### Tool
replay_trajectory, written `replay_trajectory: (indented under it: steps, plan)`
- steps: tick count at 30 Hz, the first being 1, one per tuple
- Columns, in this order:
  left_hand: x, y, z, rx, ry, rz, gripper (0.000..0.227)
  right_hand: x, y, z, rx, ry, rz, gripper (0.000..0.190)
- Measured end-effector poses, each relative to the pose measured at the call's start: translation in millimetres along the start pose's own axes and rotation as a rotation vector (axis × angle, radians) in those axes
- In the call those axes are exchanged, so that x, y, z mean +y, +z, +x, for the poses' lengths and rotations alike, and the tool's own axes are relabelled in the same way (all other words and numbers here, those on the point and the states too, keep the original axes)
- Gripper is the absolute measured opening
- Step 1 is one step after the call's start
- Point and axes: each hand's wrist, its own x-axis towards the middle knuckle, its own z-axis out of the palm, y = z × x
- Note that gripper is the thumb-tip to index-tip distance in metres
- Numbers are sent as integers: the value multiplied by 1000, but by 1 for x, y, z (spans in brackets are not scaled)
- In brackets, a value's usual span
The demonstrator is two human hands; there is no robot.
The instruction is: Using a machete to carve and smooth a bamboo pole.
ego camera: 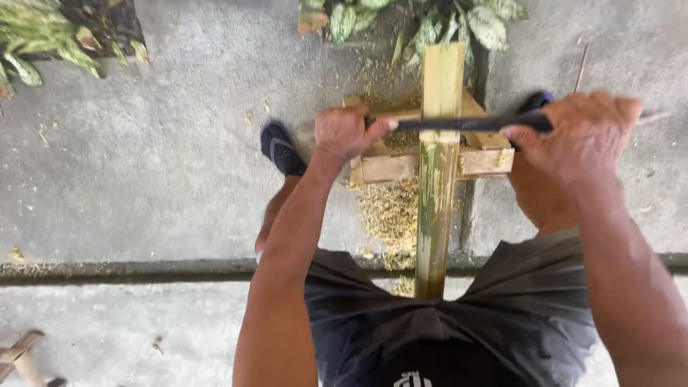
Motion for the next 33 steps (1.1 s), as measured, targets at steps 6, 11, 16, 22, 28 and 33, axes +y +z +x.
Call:
replay_trajectory:
  steps: [6,11,16,22,28,33]
  plan:
    - [-5,9,-21,25,13,-36,84,-22,-23,-25,-15,35,242,68]
    - [5,-17,-13,-29,-21,-24,86,-7,23,-28,165,-57,71,60]
    - [1,-14,21,11,-108,-36,85,22,18,53,211,-110,-14,63]
    - [17,-47,74,283,-85,134,87,71,107,103,166,-93,-84,64]
    - [29,-59,43,52,-146,162,84,51,77,52,190,-115,91,69]
    - [34,-62,33,48,-83,122,87,43,46,36,178,-162,143,61]
